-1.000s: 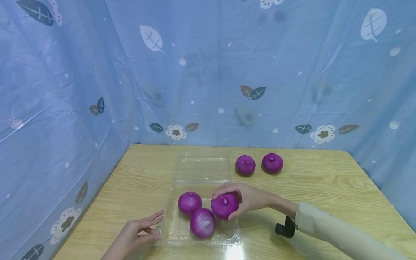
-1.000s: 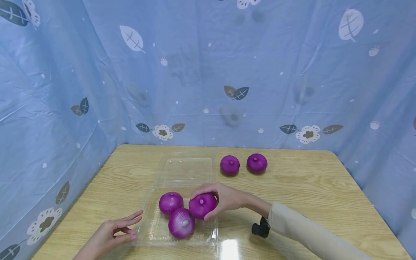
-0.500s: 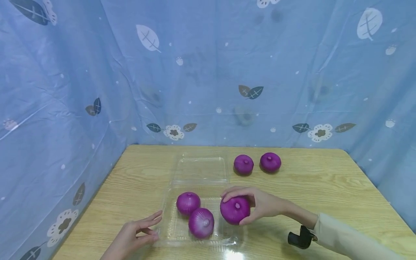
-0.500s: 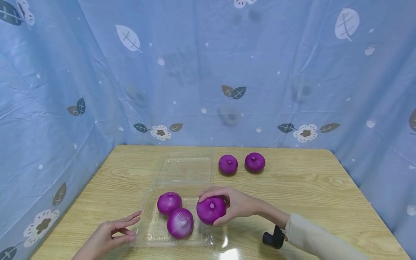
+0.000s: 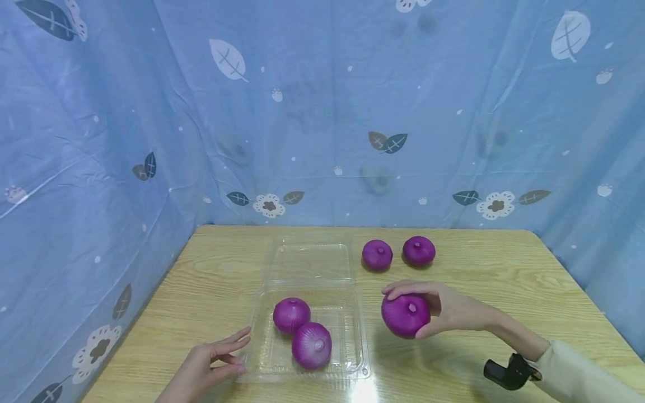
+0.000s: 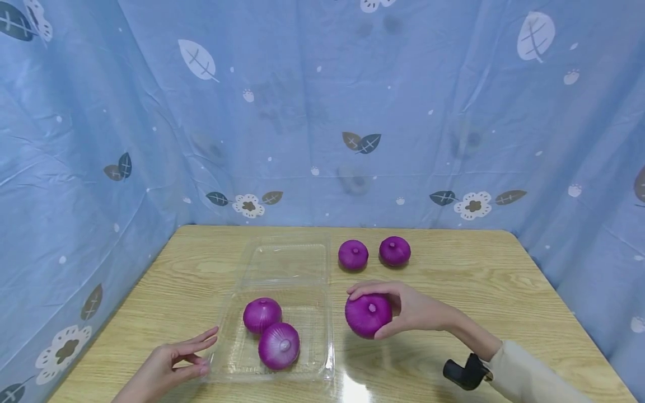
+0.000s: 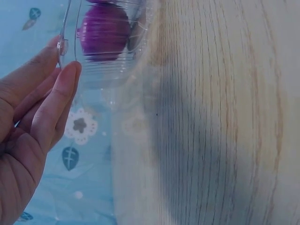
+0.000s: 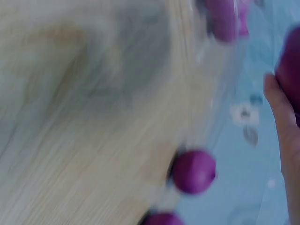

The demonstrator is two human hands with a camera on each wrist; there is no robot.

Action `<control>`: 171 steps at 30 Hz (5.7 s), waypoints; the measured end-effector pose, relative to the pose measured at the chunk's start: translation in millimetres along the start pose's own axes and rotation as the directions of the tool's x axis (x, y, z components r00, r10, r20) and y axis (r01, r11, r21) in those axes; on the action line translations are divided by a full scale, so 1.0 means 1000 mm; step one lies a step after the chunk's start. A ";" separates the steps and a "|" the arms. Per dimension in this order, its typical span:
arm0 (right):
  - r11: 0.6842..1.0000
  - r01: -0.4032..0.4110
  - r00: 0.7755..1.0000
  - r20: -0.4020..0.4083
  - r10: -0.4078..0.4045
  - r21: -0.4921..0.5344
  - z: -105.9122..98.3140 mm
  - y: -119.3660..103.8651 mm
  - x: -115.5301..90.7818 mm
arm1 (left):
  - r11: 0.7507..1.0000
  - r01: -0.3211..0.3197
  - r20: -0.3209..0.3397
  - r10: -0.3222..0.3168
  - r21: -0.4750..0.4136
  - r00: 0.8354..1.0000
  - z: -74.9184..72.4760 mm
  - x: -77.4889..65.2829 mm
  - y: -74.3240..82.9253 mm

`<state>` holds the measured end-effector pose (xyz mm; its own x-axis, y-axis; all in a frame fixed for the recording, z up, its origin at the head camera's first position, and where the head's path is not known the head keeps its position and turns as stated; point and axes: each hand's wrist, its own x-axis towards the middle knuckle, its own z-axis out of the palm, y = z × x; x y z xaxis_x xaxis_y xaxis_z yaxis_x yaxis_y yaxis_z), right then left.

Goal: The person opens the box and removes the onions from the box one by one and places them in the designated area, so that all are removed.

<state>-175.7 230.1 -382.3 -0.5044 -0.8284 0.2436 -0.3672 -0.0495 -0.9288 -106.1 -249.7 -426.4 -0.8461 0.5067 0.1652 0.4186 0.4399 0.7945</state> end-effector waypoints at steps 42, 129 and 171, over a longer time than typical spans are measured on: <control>0.875 -0.476 0.769 -0.527 0.362 -0.094 -0.145 0.071 -0.089 | 0.996 -0.084 -0.024 0.084 0.028 0.996 0.005 0.000 -0.007; 0.835 -0.546 0.773 -0.427 0.470 -0.070 -0.181 0.088 -0.093 | 1.000 -0.003 -0.018 0.002 -0.023 1.000 0.002 0.000 -0.001; 0.979 -0.196 0.897 -0.414 0.156 -0.055 -0.140 0.041 -0.047 | 1.000 -0.013 -0.026 0.013 0.009 1.000 -0.001 0.005 0.002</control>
<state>-276.6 345.2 -392.3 -0.8332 -0.5196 0.1891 -0.3039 0.1447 -0.9417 -109.6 -247.4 -423.3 -0.8488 0.4932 0.1904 0.4322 0.4399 0.7872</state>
